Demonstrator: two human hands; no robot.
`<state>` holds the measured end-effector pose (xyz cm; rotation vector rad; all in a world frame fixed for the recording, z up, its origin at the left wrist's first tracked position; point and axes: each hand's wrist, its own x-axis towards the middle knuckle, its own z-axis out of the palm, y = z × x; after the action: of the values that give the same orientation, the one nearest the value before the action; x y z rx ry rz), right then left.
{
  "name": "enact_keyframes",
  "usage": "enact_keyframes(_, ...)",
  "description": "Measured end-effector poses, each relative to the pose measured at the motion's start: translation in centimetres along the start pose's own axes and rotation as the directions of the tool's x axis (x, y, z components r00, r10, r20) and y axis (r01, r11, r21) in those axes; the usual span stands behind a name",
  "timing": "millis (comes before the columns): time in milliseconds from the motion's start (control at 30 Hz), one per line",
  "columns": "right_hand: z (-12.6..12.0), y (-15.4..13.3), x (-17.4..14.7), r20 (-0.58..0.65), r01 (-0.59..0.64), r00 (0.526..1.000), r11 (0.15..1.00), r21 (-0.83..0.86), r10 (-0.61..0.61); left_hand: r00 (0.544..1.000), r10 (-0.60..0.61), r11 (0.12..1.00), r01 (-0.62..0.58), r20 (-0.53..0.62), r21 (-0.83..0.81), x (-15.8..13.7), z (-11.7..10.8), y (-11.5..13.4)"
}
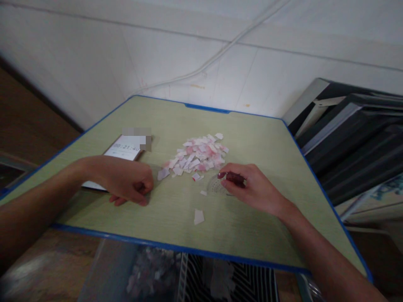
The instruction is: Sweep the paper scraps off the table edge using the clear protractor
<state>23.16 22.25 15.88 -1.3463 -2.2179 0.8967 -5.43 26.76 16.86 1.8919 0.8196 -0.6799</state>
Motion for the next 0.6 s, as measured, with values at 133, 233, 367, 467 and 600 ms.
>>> enact_keyframes(133, -0.9, -0.3, -0.3, 0.148, -0.04, 0.988, 0.999, 0.036, 0.035, 1.0, 0.007, 1.0, -0.007, 0.006, -0.012, 0.1, 0.0, -0.1)
enact_keyframes(233, -0.8, -0.3, -0.3, 0.167, -0.026, 0.986, 0.999, 0.033, 0.02, 1.0, 0.012, 1.0, -0.012, 0.002, -0.013, 0.1, 0.0, -0.3)
enact_keyframes(367, 0.5, 0.0, 0.1, 0.007, 0.016, 1.0, 1.0, -0.021, -0.016, 1.0, 0.014, 1.0, -0.014, 0.0, -0.012, 0.2, 0.0, -0.3)
enact_keyframes(467, 1.3, 0.3, 0.3, -0.081, 0.053, 0.995, 0.995, -0.086, -0.06, 1.0, 0.01, 1.0, -0.01, 0.001, -0.016, 0.1, 0.0, -0.3)
enact_keyframes(600, 1.2, 0.5, 0.2, -0.12, 0.089, 0.987, 0.98, -0.181, -0.111, 1.0, 0.008, 1.0, -0.009, -0.005, -0.01, 0.1, 0.0, -0.2)
